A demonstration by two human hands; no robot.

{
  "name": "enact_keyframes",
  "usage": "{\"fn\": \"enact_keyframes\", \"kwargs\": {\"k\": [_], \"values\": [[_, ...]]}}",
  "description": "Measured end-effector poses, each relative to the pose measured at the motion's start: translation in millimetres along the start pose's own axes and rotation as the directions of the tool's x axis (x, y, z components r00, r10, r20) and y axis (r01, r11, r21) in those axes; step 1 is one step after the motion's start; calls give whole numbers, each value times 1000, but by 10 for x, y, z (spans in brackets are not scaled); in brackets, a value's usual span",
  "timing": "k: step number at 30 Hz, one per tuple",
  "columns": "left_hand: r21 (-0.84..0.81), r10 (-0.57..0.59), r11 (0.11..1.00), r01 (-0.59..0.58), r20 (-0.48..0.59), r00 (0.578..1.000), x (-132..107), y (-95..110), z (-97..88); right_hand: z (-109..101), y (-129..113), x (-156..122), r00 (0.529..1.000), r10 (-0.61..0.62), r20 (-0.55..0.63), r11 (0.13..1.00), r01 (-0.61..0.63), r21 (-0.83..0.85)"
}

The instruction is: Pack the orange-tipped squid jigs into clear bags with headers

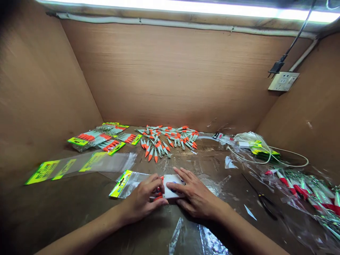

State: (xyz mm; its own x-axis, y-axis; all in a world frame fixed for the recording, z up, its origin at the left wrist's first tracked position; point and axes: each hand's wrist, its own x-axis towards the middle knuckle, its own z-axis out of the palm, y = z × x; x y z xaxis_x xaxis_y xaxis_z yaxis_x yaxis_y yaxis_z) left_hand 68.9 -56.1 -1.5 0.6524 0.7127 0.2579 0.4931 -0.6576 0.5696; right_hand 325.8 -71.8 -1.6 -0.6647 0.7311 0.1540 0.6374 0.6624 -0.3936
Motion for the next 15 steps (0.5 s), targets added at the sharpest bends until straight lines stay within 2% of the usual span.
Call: {"fn": "enact_keyframes", "kwargs": {"k": [5,11,15], "values": [[-37,-9,999,10,32,999,36,-182,-239,26,-26,25,998,-15,-69,1000,14,-17],[-84,2,996,11,154,988,18,-277,-260,22,-66,39,998,-57,11,998,56,13],[-11,-32,999,35,226,974,-3,-350,-338,97,57,-29,999,-34,-28,997,36,68]]}}
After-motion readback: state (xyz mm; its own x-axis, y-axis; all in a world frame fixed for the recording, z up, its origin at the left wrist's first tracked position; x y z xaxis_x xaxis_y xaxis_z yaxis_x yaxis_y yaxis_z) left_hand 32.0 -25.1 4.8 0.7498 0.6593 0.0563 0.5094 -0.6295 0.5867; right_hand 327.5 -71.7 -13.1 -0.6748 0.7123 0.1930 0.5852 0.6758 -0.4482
